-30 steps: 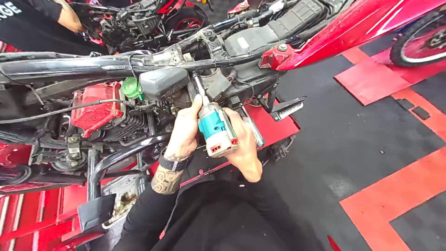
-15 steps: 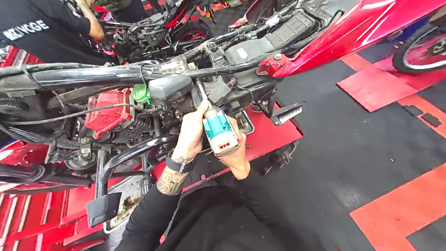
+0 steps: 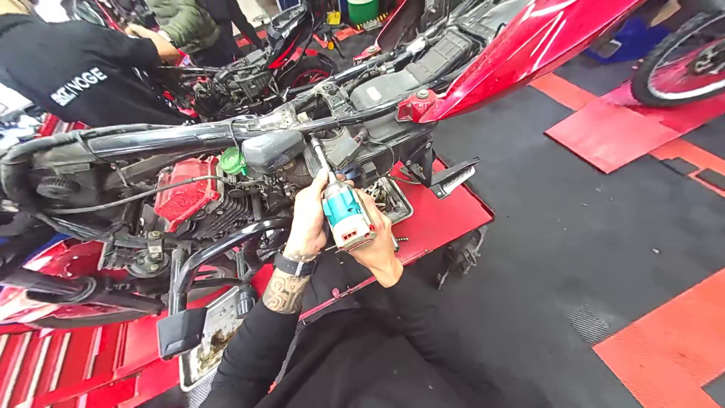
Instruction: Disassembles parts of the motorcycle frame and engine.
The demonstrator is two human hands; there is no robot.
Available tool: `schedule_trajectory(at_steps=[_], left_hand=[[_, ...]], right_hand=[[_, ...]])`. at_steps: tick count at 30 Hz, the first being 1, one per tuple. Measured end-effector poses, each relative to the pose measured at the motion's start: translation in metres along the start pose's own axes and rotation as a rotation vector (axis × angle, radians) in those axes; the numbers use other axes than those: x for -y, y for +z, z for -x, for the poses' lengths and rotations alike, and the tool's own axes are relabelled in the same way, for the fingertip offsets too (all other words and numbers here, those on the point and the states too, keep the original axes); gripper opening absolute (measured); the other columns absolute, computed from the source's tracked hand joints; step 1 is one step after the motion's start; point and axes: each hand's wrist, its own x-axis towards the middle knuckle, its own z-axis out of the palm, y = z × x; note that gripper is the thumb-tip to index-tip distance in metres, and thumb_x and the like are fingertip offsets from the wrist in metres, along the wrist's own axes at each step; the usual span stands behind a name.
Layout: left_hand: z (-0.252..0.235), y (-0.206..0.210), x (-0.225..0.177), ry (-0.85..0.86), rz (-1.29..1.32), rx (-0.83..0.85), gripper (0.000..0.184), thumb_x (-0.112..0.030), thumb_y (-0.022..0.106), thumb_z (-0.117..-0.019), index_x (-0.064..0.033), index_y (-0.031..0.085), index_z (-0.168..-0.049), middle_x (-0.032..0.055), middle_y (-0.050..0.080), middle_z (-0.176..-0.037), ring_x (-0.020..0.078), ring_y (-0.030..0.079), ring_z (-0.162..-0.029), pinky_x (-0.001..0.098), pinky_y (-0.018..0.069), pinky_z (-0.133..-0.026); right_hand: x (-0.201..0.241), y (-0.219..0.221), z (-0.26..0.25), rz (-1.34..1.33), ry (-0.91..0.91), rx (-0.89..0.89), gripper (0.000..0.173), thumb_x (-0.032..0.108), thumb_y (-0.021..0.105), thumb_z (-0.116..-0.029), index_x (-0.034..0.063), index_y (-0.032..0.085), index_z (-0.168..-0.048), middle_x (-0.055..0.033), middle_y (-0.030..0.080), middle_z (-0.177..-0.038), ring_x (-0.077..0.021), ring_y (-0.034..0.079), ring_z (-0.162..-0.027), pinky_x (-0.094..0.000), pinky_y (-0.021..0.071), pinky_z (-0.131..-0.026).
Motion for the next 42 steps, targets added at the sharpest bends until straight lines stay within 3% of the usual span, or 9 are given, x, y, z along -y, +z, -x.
schedule_trajectory(at_steps=[7,13,17,23,29,34,36,39,42], left_hand=[[0.002,0.004,-0.004,0.018,0.009,-0.008,0.05,-0.04,0.038,-0.1117,0.0019,0.065,-0.119,0.0201,0.073,-0.101,0.028,0.074,-0.088,0.0434,0.0633,-0.077],[0.0,0.002,-0.005,0.01,-0.03,-0.024,0.048,-0.039,0.039,-0.1118,0.0017,0.064,-0.12,0.02,0.074,-0.102,0.0272,0.074,-0.087,0.0425,0.0632,-0.076],[-0.002,0.0,-0.007,-0.048,0.016,-0.004,0.048,-0.039,0.04,-0.1116,0.0014,0.063,-0.123,0.0206,0.073,-0.106,0.0272,0.074,-0.09,0.0429,0.0627,-0.078],[-0.003,-0.003,-0.01,-0.134,0.184,0.059,0.044,-0.04,0.042,-0.1105,-0.0018,0.061,-0.122,0.0168,0.071,-0.105,0.0255,0.072,-0.093,0.0422,0.0626,-0.082],[0.01,-0.003,-0.008,-0.093,0.167,0.073,0.037,-0.032,0.042,-0.1114,-0.0005,0.061,-0.116,0.0153,0.07,-0.097,0.024,0.073,-0.088,0.0414,0.0633,-0.08],[0.033,-0.015,0.001,0.011,0.032,0.138,0.043,-0.028,0.029,-0.1144,0.0015,0.06,-0.119,0.0139,0.072,-0.098,0.0244,0.074,-0.092,0.042,0.063,-0.086],[0.044,-0.024,0.006,0.064,-0.047,0.134,0.039,-0.024,0.03,-0.114,0.0006,0.059,-0.12,0.0106,0.072,-0.098,0.0207,0.074,-0.088,0.038,0.0633,-0.082],[0.063,-0.042,0.02,0.125,-0.176,0.218,0.028,-0.021,0.044,-0.1104,-0.0021,0.062,-0.121,0.0087,0.074,-0.101,0.0203,0.075,-0.086,0.0375,0.0647,-0.079],[0.086,-0.067,0.044,0.095,-0.307,0.336,0.034,-0.029,0.057,-0.1062,-0.0074,0.058,-0.132,0.0116,0.076,-0.103,0.026,0.077,-0.087,0.0434,0.0659,-0.079]], right_hand=[[0.003,0.004,0.003,-0.082,-0.012,-0.015,0.089,0.037,0.089,-0.0703,-0.0118,0.055,-0.138,-0.0181,0.07,-0.126,-0.0178,0.07,-0.113,-0.036,0.0604,-0.098],[0.004,0.002,0.002,-0.001,-0.005,0.002,0.089,0.041,0.088,-0.0709,-0.0075,0.057,-0.138,-0.0134,0.073,-0.123,-0.0165,0.073,-0.107,-0.038,0.063,-0.089],[0.003,0.003,0.004,-0.12,-0.017,-0.008,0.094,0.035,0.09,-0.0688,-0.0124,0.052,-0.14,-0.0185,0.069,-0.129,-0.0184,0.07,-0.115,-0.0363,0.0598,-0.1],[0.0,0.007,0.006,-0.02,-0.032,0.011,0.092,0.041,0.088,-0.0723,-0.0071,0.053,-0.143,-0.0168,0.069,-0.129,-0.02,0.071,-0.111,-0.0396,0.0629,-0.091],[0.01,0.0,0.015,-0.107,-0.055,0.012,0.095,0.04,0.089,-0.0723,-0.008,0.051,-0.145,-0.018,0.068,-0.129,-0.0209,0.07,-0.113,-0.0394,0.0626,-0.092],[0.005,-0.013,0.043,-0.139,-0.136,0.03,0.09,0.047,0.083,-0.0789,-0.0079,0.053,-0.144,-0.0202,0.071,-0.124,-0.0229,0.072,-0.106,-0.0395,0.0631,-0.087],[0.003,-0.024,0.063,-0.142,-0.17,0.041,0.077,0.042,0.076,-0.0873,-0.009,0.055,-0.141,-0.0217,0.072,-0.12,-0.0226,0.073,-0.102,-0.0382,0.063,-0.085],[-0.004,-0.053,0.101,-0.114,-0.184,0.012,0.055,0.033,0.062,-0.1015,-0.0065,0.056,-0.139,-0.0192,0.073,-0.12,-0.0178,0.073,-0.105,-0.0323,0.0603,-0.092],[-0.019,-0.088,0.144,-0.104,-0.037,-0.072,0.048,0.03,0.058,-0.1049,0.0014,0.055,-0.143,-0.0143,0.069,-0.128,-0.0157,0.069,-0.115,-0.0329,0.0572,-0.101]])
